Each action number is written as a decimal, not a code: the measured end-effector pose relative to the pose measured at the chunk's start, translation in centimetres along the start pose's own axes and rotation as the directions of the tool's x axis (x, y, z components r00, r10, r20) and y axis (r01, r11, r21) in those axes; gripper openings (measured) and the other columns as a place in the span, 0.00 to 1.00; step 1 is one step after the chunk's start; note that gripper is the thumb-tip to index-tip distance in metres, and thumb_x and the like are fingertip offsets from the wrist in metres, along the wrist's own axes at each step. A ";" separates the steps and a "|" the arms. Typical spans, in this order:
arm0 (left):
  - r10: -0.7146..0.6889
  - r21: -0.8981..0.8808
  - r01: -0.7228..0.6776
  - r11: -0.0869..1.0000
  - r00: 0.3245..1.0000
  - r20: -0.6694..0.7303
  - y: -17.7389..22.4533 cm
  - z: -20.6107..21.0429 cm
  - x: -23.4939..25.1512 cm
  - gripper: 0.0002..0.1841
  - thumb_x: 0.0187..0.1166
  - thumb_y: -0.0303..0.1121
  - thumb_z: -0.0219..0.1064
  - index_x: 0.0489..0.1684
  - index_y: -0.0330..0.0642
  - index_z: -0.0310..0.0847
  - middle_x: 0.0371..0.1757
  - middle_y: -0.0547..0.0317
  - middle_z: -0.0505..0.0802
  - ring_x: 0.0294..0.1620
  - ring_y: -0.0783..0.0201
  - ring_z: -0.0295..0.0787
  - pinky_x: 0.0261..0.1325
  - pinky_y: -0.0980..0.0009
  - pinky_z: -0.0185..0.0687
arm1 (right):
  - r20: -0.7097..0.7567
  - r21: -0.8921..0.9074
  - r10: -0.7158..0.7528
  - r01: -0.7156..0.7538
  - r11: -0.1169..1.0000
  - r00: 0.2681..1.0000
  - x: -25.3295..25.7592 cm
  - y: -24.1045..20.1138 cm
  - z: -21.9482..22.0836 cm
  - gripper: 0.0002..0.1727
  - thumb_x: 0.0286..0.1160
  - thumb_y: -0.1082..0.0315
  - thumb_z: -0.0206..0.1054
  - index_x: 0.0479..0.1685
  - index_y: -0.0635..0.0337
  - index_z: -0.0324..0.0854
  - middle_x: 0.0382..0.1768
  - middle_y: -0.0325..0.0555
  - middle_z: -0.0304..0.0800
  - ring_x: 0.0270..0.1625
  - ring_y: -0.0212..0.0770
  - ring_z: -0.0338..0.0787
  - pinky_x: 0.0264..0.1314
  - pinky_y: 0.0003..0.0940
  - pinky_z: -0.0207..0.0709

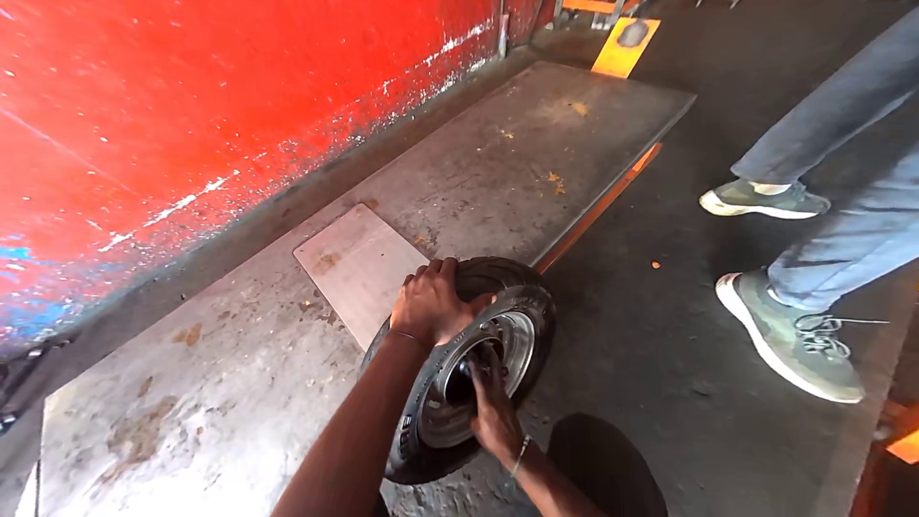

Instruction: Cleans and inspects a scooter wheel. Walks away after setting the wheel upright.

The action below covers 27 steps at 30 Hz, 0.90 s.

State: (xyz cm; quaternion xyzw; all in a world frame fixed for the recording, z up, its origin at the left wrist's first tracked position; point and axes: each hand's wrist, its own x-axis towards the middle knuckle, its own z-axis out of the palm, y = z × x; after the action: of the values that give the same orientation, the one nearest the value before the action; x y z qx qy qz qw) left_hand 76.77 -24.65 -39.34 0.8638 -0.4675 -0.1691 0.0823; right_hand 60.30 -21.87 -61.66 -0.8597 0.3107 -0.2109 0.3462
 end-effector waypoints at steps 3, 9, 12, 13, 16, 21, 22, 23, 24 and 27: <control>0.012 -0.003 -0.012 1.000 1.000 -0.007 -0.1 0.0 0.0 0.42 0.72 0.66 0.71 0.75 0.38 0.77 0.71 0.42 0.86 0.73 0.43 0.83 0.73 0.43 0.75 | 0.238 -0.186 0.056 -0.011 0.983 0.970 0.7 -0.4 -0.6 0.44 0.63 0.83 0.66 0.89 0.63 0.63 0.87 0.82 0.51 0.85 0.70 0.70 0.81 0.44 0.74; 0.031 -0.019 -0.031 0.999 0.999 -0.015 -0.4 0.2 0.1 0.42 0.71 0.65 0.72 0.74 0.37 0.78 0.70 0.41 0.87 0.72 0.42 0.83 0.72 0.41 0.75 | 0.268 -0.237 0.108 -0.043 0.970 0.957 3.3 1.8 -1.3 0.28 0.81 0.80 0.54 0.83 0.68 0.70 0.78 0.73 0.74 0.79 0.63 0.80 0.81 0.47 0.74; 0.042 -0.032 -0.043 0.999 0.998 -0.037 -0.5 0.3 0.1 0.41 0.72 0.64 0.72 0.73 0.37 0.78 0.69 0.41 0.87 0.71 0.42 0.84 0.71 0.41 0.76 | 0.081 -0.112 0.215 -0.205 0.972 0.973 3.1 0.6 0.3 0.34 0.65 0.83 0.66 0.79 0.75 0.72 0.72 0.73 0.80 0.73 0.65 0.84 0.75 0.51 0.77; 0.041 -0.030 -0.042 0.999 0.998 -0.038 -0.5 0.2 0.1 0.41 0.72 0.64 0.72 0.73 0.37 0.78 0.69 0.41 0.87 0.71 0.42 0.84 0.71 0.41 0.76 | 0.032 -0.064 0.261 -0.258 0.964 0.965 3.0 0.1 0.8 0.37 0.59 0.83 0.70 0.79 0.76 0.72 0.69 0.73 0.81 0.70 0.66 0.85 0.73 0.52 0.78; 0.038 -0.020 -0.038 0.999 0.999 -0.033 -0.4 0.2 0.2 0.42 0.72 0.65 0.72 0.74 0.37 0.78 0.71 0.42 0.86 0.72 0.42 0.83 0.71 0.42 0.76 | -0.079 0.093 0.426 -0.418 0.904 0.901 3.1 -1.4 2.1 0.37 0.56 0.79 0.73 0.75 0.78 0.74 0.65 0.72 0.85 0.68 0.65 0.86 0.75 0.54 0.77; 0.037 0.000 -0.038 0.999 0.999 -0.040 -0.4 0.2 0.1 0.42 0.72 0.65 0.71 0.74 0.37 0.77 0.72 0.42 0.86 0.73 0.42 0.83 0.72 0.42 0.75 | 0.049 0.134 0.564 -0.565 0.814 0.824 4.3 -2.5 1.2 0.38 0.64 0.68 0.72 0.78 0.75 0.70 0.66 0.67 0.86 0.71 0.57 0.86 0.78 0.51 0.74; 0.037 -0.003 -0.037 0.999 0.998 -0.041 -0.3 0.3 0.0 0.42 0.73 0.65 0.72 0.74 0.37 0.77 0.72 0.41 0.86 0.72 0.42 0.83 0.72 0.41 0.75 | 0.149 0.063 0.591 -0.604 0.795 0.793 4.6 -2.5 0.3 0.37 0.68 0.64 0.71 0.79 0.72 0.70 0.67 0.64 0.86 0.72 0.56 0.86 0.78 0.51 0.73; 0.021 0.002 -0.021 1.000 0.999 -0.024 -0.2 0.3 0.1 0.42 0.73 0.65 0.71 0.75 0.38 0.77 0.72 0.42 0.86 0.74 0.42 0.82 0.74 0.41 0.74 | 0.233 0.002 0.603 -0.620 0.784 0.763 4.8 -2.2 -0.4 0.34 0.71 0.61 0.70 0.77 0.70 0.72 0.67 0.63 0.86 0.72 0.56 0.86 0.77 0.52 0.73; 0.008 0.006 -0.007 1.000 1.000 -0.010 -0.1 0.1 0.1 0.42 0.73 0.66 0.71 0.76 0.38 0.76 0.73 0.42 0.85 0.75 0.43 0.81 0.75 0.41 0.73 | 0.310 -0.029 0.604 -0.628 0.778 0.734 5.0 -1.9 -0.9 0.31 0.74 0.59 0.69 0.73 0.69 0.77 0.67 0.63 0.86 0.73 0.56 0.84 0.78 0.53 0.72; -0.019 0.012 0.019 1.000 1.000 0.010 0.1 0.0 0.0 0.42 0.73 0.66 0.70 0.77 0.40 0.75 0.74 0.43 0.85 0.76 0.43 0.81 0.75 0.42 0.73 | 0.470 0.132 0.572 -0.694 0.707 0.672 4.6 -1.0 -2.5 0.22 0.68 0.67 0.73 0.59 0.71 0.83 0.58 0.63 0.88 0.63 0.55 0.87 0.67 0.53 0.78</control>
State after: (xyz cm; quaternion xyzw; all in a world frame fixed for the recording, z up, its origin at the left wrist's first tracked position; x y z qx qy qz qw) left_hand 76.68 -24.75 -39.27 0.8678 -0.4606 -0.1715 0.0729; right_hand 62.59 -25.56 -58.59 -0.6561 0.4802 0.0576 0.5794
